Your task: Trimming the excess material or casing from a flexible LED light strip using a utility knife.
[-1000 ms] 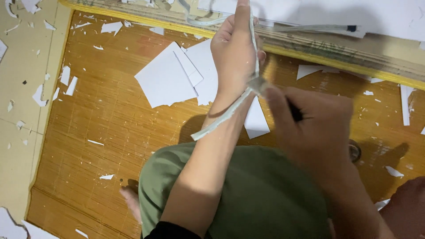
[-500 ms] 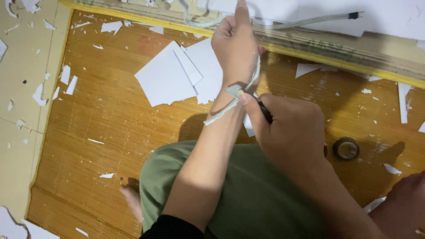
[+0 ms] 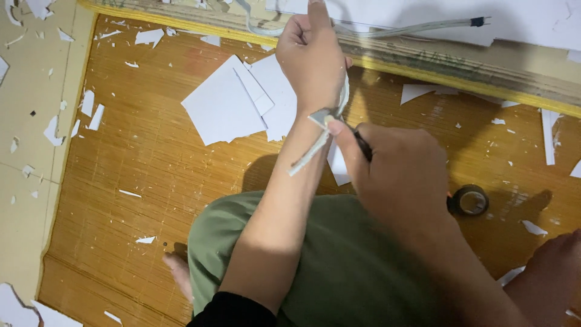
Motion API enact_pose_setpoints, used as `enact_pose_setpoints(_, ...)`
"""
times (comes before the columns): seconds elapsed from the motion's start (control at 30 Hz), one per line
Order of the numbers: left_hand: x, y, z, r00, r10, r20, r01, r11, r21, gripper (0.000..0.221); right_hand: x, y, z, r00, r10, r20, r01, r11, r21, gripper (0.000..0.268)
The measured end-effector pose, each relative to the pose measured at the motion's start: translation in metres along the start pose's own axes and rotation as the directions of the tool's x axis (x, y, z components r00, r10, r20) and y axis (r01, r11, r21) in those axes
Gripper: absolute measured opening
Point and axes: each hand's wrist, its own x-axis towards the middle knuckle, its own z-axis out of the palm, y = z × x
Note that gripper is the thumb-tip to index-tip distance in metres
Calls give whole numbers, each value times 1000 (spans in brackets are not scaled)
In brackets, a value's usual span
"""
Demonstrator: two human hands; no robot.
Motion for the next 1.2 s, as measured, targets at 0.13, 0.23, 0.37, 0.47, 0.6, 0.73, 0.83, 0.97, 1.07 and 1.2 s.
enact_pose_setpoints(0.13, -1, 0, -1, 1000, -3, 29, 2, 999, 48, 34, -2, -3, 7, 992, -112, 56, 111, 994, 5, 62)
enact_pose_setpoints(0.23, 1, -4, -3, 999, 15, 51, -10, 995, -99, 35, -3, -10, 3, 992, -65, 109, 60, 997, 50, 50)
enact_pose_setpoints(0.37, 3, -2, -2, 999, -44, 21, 45, 997, -69, 34, 2, 2, 5, 998, -56, 37, 54, 997, 49, 51)
enact_pose_setpoints(0.47, 1, -4, -3, 996, -65, 56, 72, 989, -129, 31, 1, -2, 5, 996, -72, 52, 70, 997, 36, 52)
enact_pose_setpoints(0.6, 1, -1, -3, 996, -67, 66, 77, 984, -158, 30, 3, -7, 0, 999, -41, -6, 41, 993, 110, 50)
enact_pose_setpoints(0.73, -7, 8, -3, 991, -74, 109, 88, 987, -137, 32, 4, 2, 0, 998, -48, -35, 52, 991, 126, 46)
enact_pose_setpoints(0.83, -15, 14, 1, 940, -203, 272, 196, 979, 56, 45, 6, 13, -4, 999, -36, -23, 36, 999, 11, 51)
enact_pose_setpoints(0.97, -23, 19, 3, 838, -216, 501, 324, 936, -137, 38, 9, 14, -12, 998, -60, -36, 62, 996, 67, 53)
enact_pose_setpoints(1.07, -30, 28, 5, 767, -252, 591, 443, 873, -203, 40, 10, 15, -16, 996, -77, -40, 81, 990, 117, 51)
enact_pose_setpoints(1.2, -38, 40, 6, 755, -309, 578, 488, 854, -182, 43, 11, 25, -18, 991, -121, -49, 125, 987, 104, 50)
